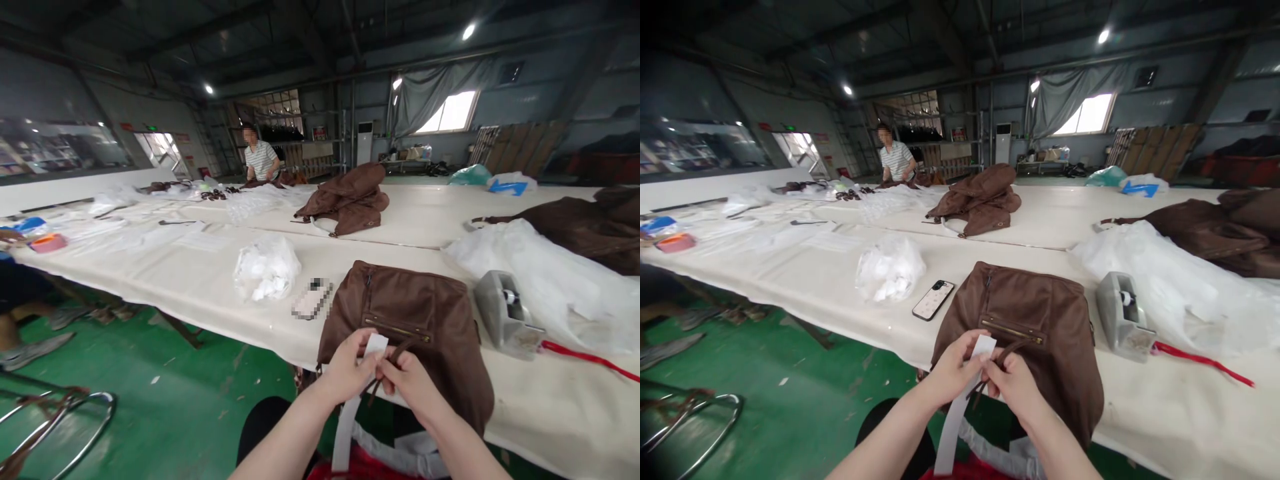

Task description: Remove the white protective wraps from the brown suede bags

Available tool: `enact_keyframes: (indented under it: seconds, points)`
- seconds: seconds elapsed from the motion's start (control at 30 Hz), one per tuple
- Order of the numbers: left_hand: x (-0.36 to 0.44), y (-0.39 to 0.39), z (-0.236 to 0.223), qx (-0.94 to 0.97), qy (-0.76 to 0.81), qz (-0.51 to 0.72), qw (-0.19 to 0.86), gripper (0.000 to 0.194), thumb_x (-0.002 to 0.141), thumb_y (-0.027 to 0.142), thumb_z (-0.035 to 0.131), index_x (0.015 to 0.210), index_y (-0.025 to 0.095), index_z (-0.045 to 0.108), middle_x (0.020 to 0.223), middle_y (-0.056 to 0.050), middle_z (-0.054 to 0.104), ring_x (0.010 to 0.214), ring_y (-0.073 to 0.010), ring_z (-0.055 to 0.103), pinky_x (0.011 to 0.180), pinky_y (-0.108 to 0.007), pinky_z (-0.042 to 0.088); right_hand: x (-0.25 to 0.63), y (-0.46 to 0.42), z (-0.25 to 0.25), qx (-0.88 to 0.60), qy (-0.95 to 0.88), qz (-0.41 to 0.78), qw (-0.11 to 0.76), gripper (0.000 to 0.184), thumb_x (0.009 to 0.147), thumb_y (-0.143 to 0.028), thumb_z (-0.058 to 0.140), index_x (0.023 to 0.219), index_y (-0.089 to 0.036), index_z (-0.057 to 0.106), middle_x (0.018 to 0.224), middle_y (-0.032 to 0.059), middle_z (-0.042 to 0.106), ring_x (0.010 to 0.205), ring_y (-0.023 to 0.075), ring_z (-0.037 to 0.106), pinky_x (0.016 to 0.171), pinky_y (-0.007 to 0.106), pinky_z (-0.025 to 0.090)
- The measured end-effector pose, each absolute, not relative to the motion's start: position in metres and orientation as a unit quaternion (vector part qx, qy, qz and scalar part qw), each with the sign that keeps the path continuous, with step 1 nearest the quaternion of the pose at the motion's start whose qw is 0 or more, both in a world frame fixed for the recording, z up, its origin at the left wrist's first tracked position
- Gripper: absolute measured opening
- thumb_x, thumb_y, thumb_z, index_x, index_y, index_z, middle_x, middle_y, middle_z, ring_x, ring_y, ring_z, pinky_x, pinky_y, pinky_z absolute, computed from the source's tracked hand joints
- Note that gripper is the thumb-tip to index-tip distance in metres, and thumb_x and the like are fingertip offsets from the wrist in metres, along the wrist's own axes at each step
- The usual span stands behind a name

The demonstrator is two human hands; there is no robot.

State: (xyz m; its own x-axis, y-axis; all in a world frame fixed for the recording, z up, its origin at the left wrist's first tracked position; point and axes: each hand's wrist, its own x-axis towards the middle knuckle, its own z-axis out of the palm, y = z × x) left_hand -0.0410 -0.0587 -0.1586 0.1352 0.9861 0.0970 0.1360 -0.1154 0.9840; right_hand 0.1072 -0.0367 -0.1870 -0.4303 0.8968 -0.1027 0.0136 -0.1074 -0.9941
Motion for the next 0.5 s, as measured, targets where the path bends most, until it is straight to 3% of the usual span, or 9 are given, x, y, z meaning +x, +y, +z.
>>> enact_keyframes:
  seconds: [0.1, 0.17, 0.27, 0.4, 0.5]
  points:
    - [-0.045, -0.059, -0.156, 0.638, 0.539, 0.415, 0.361, 0.017, 0.080, 0.031, 0.062, 0.085, 0.016, 0.068, 0.086, -0.005, 0.069, 0.080, -0.0175, 0.062, 0.075, -0.027, 0.047, 0.113, -0.038, -0.182, -0.381, -0.581, 0.625, 0.356, 0.033, 0.075, -0.048, 0.068, 0.075, -0.017, 0.060, 0.055, -0.0034, 0.056, 0.049, 0.0107, 0.051, 0.051, 0.024, 0.042]
    - [-0.051, -0.058, -0.155, 0.640, 0.570, 0.391, 0.335, 0.019, 0.079, 0.032, 0.062, 0.072, 0.016, 0.067, 0.072, -0.002, 0.067, 0.068, -0.0145, 0.059, 0.065, -0.024, 0.045, 0.118, -0.041, -0.178, -0.353, -0.579, 0.648, 0.346, 0.031, 0.074, -0.045, 0.071, 0.080, -0.016, 0.063, 0.066, -0.0001, 0.062, 0.060, 0.0136, 0.058, 0.059, 0.026, 0.046]
    - [-0.062, -0.060, -0.154, 0.651, 0.577, 0.368, 0.328, 0.023, 0.076, 0.036, 0.066, 0.067, 0.015, 0.066, 0.066, 0.000, 0.064, 0.061, -0.0116, 0.054, 0.057, -0.022, 0.040, 0.128, -0.045, -0.174, -0.368, -0.549, 0.656, 0.363, 0.032, 0.074, -0.045, 0.071, 0.086, -0.016, 0.066, 0.079, 0.0046, 0.068, 0.064, 0.0145, 0.059, 0.060, 0.028, 0.048]
    - [-0.072, -0.066, -0.157, 0.653, 0.587, 0.345, 0.331, 0.026, 0.074, 0.039, 0.070, 0.066, 0.015, 0.066, 0.064, 0.001, 0.062, 0.057, -0.0095, 0.051, 0.053, -0.020, 0.036, 0.142, -0.046, -0.172, -0.408, -0.478, 0.626, 0.461, 0.036, 0.074, -0.043, 0.073, 0.099, -0.017, 0.069, 0.095, 0.0097, 0.073, 0.061, 0.0117, 0.056, 0.058, 0.027, 0.046]
    - [-0.074, -0.071, -0.159, 0.661, 0.583, 0.326, 0.343, 0.026, 0.072, 0.039, 0.072, 0.065, 0.015, 0.067, 0.066, 0.000, 0.063, 0.059, -0.0098, 0.052, 0.054, -0.020, 0.036, 0.148, -0.045, -0.171, -0.388, -0.414, 0.634, 0.526, 0.028, 0.074, -0.038, 0.075, 0.095, -0.019, 0.071, 0.101, 0.0099, 0.072, 0.058, 0.0097, 0.053, 0.056, 0.026, 0.045]
